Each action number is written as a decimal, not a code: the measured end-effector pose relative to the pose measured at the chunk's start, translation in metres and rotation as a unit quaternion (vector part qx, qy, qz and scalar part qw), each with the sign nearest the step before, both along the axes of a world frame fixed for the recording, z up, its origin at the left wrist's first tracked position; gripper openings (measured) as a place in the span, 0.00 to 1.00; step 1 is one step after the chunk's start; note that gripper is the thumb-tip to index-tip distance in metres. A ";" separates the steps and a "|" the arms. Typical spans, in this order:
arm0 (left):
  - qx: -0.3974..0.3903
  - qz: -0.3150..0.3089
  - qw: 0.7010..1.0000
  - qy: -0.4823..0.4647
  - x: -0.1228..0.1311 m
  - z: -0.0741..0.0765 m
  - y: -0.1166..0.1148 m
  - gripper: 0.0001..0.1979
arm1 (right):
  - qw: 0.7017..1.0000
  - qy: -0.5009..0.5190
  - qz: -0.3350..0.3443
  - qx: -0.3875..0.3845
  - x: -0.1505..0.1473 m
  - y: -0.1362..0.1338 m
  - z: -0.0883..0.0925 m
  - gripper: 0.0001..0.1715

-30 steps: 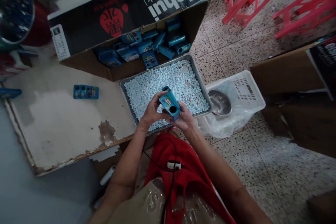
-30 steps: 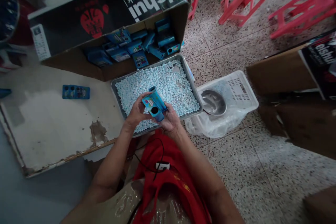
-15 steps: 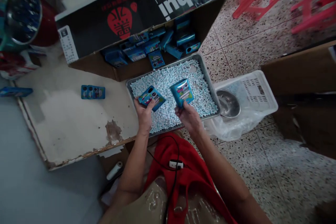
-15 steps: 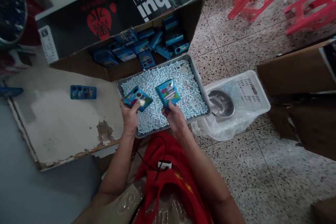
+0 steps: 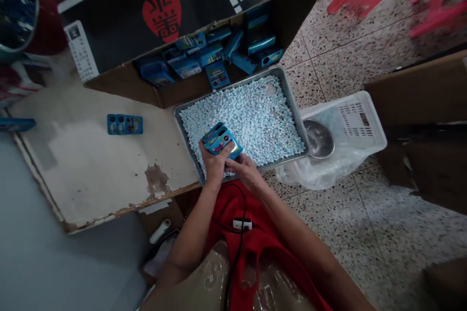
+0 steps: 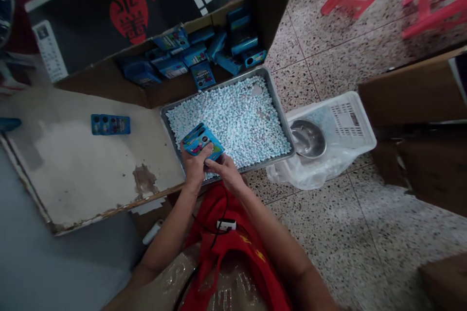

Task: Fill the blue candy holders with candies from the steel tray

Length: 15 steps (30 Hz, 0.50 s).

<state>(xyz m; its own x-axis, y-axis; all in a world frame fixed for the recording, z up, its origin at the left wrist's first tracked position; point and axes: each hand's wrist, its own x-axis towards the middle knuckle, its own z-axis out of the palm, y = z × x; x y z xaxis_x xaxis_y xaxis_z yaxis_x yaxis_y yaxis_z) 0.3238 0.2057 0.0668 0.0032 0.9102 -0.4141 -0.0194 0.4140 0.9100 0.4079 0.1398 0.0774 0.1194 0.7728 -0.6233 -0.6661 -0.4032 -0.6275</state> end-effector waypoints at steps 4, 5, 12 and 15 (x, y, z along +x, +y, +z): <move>0.043 -0.004 0.999 0.005 -0.040 -0.009 0.031 0.42 | 0.976 -0.218 0.015 -0.015 0.032 0.002 -0.012 0.22; 0.050 -0.011 0.999 0.002 -0.054 -0.013 0.043 0.43 | 0.953 -0.302 -0.018 -0.014 0.046 0.004 -0.018 0.20; 0.077 -0.061 0.988 0.119 -0.116 -0.044 0.081 0.51 | 0.861 -0.485 -0.151 0.020 0.096 0.033 -0.087 0.27; 0.089 -0.095 0.973 0.193 -0.113 -0.054 0.071 0.50 | 0.879 -0.451 -0.152 0.017 0.074 0.039 -0.102 0.28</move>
